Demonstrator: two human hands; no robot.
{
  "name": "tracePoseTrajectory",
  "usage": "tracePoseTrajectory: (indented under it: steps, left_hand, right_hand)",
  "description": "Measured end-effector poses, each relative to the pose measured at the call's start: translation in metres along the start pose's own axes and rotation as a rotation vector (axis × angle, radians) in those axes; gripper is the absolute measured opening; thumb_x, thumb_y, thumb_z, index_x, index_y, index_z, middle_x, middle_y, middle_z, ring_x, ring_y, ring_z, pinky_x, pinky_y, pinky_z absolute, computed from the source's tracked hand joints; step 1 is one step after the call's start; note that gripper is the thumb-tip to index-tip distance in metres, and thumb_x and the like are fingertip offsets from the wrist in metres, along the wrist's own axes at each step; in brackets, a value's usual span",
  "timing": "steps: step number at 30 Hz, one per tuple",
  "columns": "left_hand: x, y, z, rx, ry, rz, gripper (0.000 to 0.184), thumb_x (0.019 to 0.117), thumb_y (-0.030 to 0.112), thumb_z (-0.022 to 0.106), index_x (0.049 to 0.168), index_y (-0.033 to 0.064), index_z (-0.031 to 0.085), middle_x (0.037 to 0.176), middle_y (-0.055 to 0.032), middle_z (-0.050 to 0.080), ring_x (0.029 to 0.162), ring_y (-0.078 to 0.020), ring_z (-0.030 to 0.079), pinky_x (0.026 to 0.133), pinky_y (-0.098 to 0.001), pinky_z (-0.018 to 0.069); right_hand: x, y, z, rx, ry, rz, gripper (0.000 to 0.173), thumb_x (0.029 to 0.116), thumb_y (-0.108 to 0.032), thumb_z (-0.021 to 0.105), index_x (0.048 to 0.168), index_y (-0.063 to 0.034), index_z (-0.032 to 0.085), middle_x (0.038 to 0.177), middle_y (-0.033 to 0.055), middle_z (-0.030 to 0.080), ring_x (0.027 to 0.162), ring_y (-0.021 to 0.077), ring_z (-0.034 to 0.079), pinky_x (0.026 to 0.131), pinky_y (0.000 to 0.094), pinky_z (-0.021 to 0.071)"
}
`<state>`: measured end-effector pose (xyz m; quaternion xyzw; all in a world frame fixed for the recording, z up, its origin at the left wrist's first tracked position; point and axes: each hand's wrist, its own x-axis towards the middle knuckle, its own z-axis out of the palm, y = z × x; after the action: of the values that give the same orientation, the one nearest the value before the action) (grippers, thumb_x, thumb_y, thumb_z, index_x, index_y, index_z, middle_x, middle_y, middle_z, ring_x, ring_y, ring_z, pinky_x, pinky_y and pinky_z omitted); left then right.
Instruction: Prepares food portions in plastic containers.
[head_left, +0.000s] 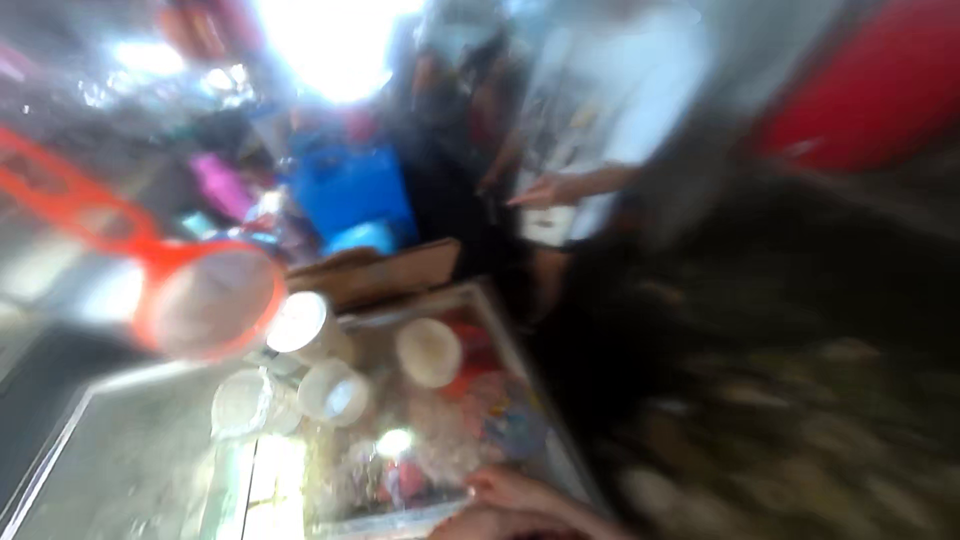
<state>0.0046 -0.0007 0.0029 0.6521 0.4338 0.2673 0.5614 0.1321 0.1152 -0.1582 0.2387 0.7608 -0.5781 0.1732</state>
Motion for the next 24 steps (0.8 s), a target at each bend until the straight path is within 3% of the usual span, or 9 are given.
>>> tracePoseTrajectory:
  steps: [2, 4, 6, 9, 12, 15, 18, 21, 24]
  left_hand:
    - [-0.006, -0.028, -0.004, -0.098, 0.056, -0.066, 0.042, 0.1034, 0.032, 0.058, 0.139, 0.0104, 0.061, 0.121, -0.0043, 0.072, 0.112, -0.0146, 0.067, 0.103, -0.0402, 0.0532]
    - [-0.022, -0.064, -0.008, -0.194, 0.181, -0.181, 0.042, 0.1034, 0.03, 0.059, 0.14, 0.0106, 0.06, 0.122, -0.0068, 0.071, 0.11, -0.0163, 0.068, 0.101, -0.0405, 0.0549]
    - [-0.048, -0.1, -0.01, -0.079, 0.271, -0.436, 0.047, 0.1022, 0.037, 0.06, 0.142, 0.0123, 0.058, 0.122, -0.0095, 0.071, 0.109, -0.0201, 0.069, 0.1, -0.0438, 0.0551]
    - [-0.088, -0.134, -0.017, 0.104, 0.331, -0.792, 0.057, 0.0977, 0.045, 0.063, 0.144, 0.0134, 0.056, 0.127, -0.0147, 0.068, 0.115, -0.0306, 0.067, 0.103, -0.0564, 0.0503]
    - [-0.123, -0.14, -0.037, -0.06, 0.588, -0.81, 0.049, 0.1005, 0.036, 0.061, 0.142, 0.0102, 0.058, 0.119, -0.0134, 0.071, 0.104, -0.026, 0.071, 0.097, -0.0498, 0.0556]
    - [-0.139, -0.156, -0.073, -0.392, 0.995, -0.739, 0.047, 0.1055, 0.027, 0.054, 0.146, 0.005, 0.049, 0.107, -0.0166, 0.073, 0.085, -0.0264, 0.074, 0.077, -0.0448, 0.0622]
    - [-0.14, -0.197, -0.128, -0.586, 1.33, -0.71, 0.055, 0.107, 0.044, 0.049, 0.15, 0.0106, 0.043, 0.1, -0.0201, 0.073, 0.075, -0.0322, 0.074, 0.066, -0.0488, 0.0626]
    - [-0.138, -0.24, -0.173, -0.595, 1.375, -0.751, 0.07, 0.1029, 0.055, 0.051, 0.157, 0.0166, 0.029, 0.1, -0.0208, 0.072, 0.073, -0.0326, 0.073, 0.063, -0.0488, 0.0624]
    - [-0.13, -0.262, -0.194, -0.457, 1.326, -0.823, 0.059, 0.1015, 0.042, 0.056, 0.15, 0.0122, 0.041, 0.103, -0.0208, 0.071, 0.076, -0.0323, 0.073, 0.065, -0.0493, 0.0622]
  right_hand:
    - [-0.011, -0.011, -0.005, 0.006, 0.005, 0.044, 0.042, 0.1058, -0.024, 0.054, 0.142, -0.0034, 0.058, 0.13, 0.0235, 0.065, 0.123, 0.0372, 0.061, 0.11, 0.0556, 0.0426]
    - [-0.012, -0.002, -0.006, -0.027, 0.067, 0.002, 0.042, 0.0991, -0.026, 0.063, 0.137, -0.0064, 0.063, 0.125, 0.0191, 0.068, 0.119, 0.0328, 0.064, 0.107, 0.0556, 0.0476]
    - [-0.008, 0.003, -0.004, -0.031, 0.047, 0.09, 0.048, 0.1048, -0.037, 0.054, 0.145, -0.0112, 0.057, 0.13, 0.017, 0.067, 0.121, 0.0301, 0.064, 0.108, 0.0543, 0.0471]
    - [-0.014, -0.007, 0.002, 0.038, -0.046, 0.135, 0.05, 0.109, -0.038, 0.045, 0.15, -0.0106, 0.052, 0.14, 0.0175, 0.061, 0.13, 0.0289, 0.059, 0.114, 0.0499, 0.0429]
    - [-0.024, -0.015, 0.011, 0.083, -0.203, 0.066, 0.047, 0.1113, -0.037, 0.038, 0.141, -0.0081, 0.061, 0.14, 0.0145, 0.062, 0.132, 0.0245, 0.057, 0.116, 0.0466, 0.0401]
    - [-0.019, -0.016, 0.017, 0.036, -0.222, 0.114, 0.047, 0.1098, -0.04, 0.042, 0.141, -0.0094, 0.061, 0.135, 0.0141, 0.065, 0.127, 0.0239, 0.06, 0.113, 0.0466, 0.0432]
    - [-0.007, -0.011, 0.024, -0.027, -0.156, 0.18, 0.049, 0.1068, -0.042, 0.048, 0.146, -0.0129, 0.057, 0.134, 0.0141, 0.065, 0.124, 0.0256, 0.062, 0.11, 0.049, 0.0459]
    - [0.001, -0.018, 0.028, -0.034, -0.088, 0.207, 0.052, 0.1061, -0.043, 0.049, 0.149, -0.0149, 0.053, 0.132, 0.014, 0.066, 0.121, 0.0264, 0.064, 0.108, 0.0496, 0.0487]
    - [0.002, -0.036, 0.027, 0.02, 0.032, 0.214, 0.051, 0.1061, -0.041, 0.051, 0.149, -0.0146, 0.052, 0.132, 0.0134, 0.066, 0.119, 0.0257, 0.065, 0.106, 0.0482, 0.0498]
